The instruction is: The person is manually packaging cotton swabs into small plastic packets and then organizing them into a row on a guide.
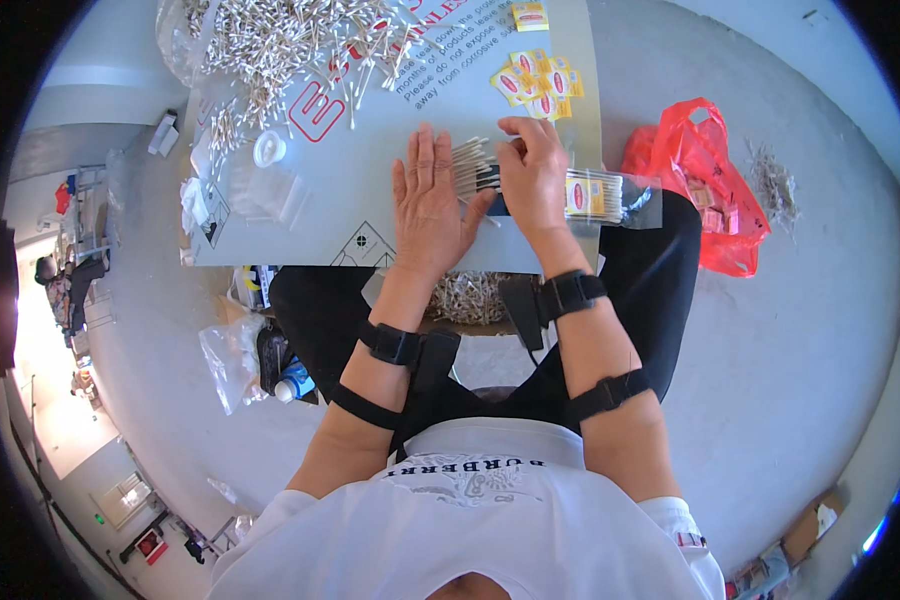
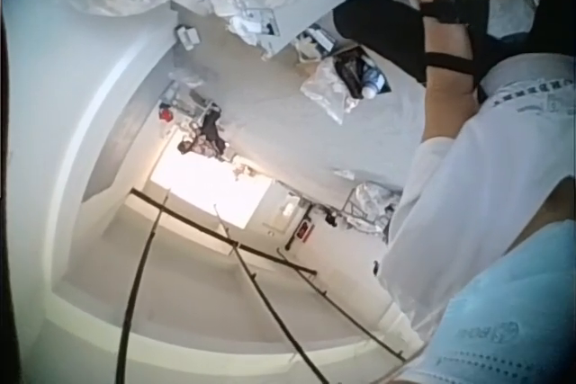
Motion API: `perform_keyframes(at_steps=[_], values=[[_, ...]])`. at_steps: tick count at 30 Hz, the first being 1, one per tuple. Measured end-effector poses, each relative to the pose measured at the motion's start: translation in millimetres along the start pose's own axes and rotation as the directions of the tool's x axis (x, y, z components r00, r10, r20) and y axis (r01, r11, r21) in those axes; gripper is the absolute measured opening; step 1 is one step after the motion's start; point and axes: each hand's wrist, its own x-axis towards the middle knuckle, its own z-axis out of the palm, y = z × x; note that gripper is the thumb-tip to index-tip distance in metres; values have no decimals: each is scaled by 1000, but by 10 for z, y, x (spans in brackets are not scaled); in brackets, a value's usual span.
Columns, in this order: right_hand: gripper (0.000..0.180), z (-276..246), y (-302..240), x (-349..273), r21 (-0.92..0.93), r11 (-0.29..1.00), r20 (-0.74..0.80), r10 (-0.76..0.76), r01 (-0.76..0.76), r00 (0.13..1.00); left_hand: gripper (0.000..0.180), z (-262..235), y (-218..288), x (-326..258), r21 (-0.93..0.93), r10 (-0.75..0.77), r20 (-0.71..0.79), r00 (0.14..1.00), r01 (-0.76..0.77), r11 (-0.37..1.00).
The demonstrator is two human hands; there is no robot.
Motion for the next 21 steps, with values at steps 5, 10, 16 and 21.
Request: perform_keyframes(at_steps=[5, 10, 16, 21], values=[[28, 31, 11, 175, -243, 968, 149, -29, 65, 988, 90, 100, -40, -83, 39, -21, 37, 999, 19, 999], [18, 123, 2, 166, -203, 971, 162, -93, 125, 982, 90, 94, -30, -79, 68, -21, 43, 999, 18, 998], [12, -22, -21, 109, 28, 999, 13, 33, -33, 999, 86, 83, 12, -69, 19, -27, 27, 999, 26, 999], [19, -533, -264, -507, -8, 980, 275, 195, -201, 942, 80, 124, -57, -97, 39, -18, -4, 1000, 18, 999]])
